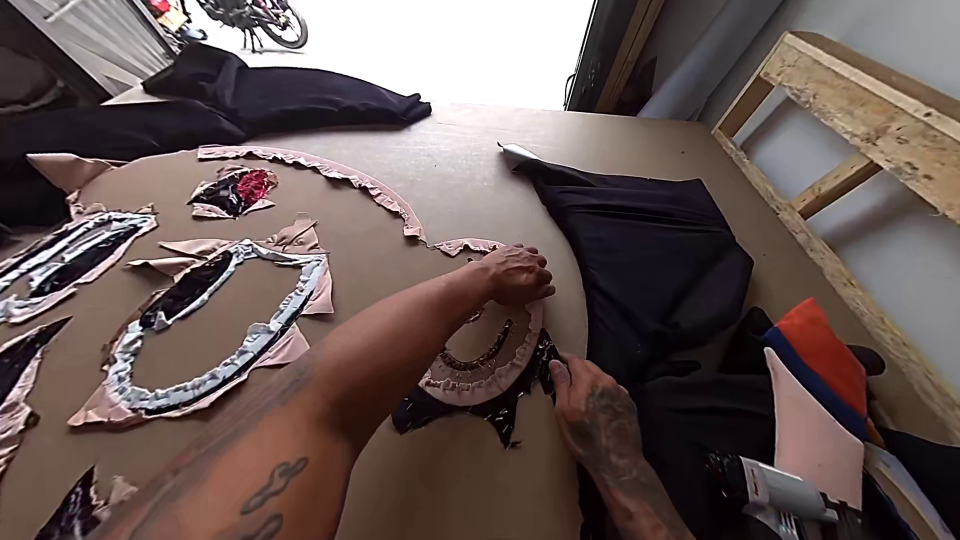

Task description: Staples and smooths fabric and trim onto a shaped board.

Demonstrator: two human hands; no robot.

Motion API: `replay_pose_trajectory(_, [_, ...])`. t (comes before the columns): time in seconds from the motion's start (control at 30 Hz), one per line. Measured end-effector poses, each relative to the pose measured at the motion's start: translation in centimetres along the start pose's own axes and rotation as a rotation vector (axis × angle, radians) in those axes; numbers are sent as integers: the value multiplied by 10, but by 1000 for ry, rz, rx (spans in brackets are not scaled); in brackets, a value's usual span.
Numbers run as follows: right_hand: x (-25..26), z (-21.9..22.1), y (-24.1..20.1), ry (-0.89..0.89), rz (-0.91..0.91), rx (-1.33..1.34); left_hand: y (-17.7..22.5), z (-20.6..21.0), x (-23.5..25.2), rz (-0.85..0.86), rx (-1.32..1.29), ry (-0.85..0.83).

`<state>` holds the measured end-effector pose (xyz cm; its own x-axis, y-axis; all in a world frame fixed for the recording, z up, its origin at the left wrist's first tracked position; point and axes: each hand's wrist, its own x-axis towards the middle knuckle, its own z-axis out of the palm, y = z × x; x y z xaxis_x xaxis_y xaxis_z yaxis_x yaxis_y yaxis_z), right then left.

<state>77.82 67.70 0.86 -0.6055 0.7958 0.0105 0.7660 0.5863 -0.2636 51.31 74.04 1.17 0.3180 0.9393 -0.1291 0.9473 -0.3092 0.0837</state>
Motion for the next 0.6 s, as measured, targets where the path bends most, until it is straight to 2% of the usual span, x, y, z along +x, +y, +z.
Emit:
replay_pose_trajectory(0.1, [9,17,-3,118,-18,-136,3,16,16,21,-71,-16])
replay_pose_trajectory(0.2, [15,-7,-17,-30,50,-94,13,22,18,-24,-114,7])
replay_pose_trajectory(0.27, [16,1,-15,-14,47,-101,13,22,17,-18,-117,10])
replay_pose_trajectory(0.4, [12,28,4,127,-47,-136,6,24,16,129,-116,-3])
replay_pose_trajectory(0.5, [11,27,5,103,-46,-130,2,24,15,265,-111,-30])
replay_pose_trajectory(0.6, [10,26,2,100,-35,-143,5,24,11,314,-88,-29])
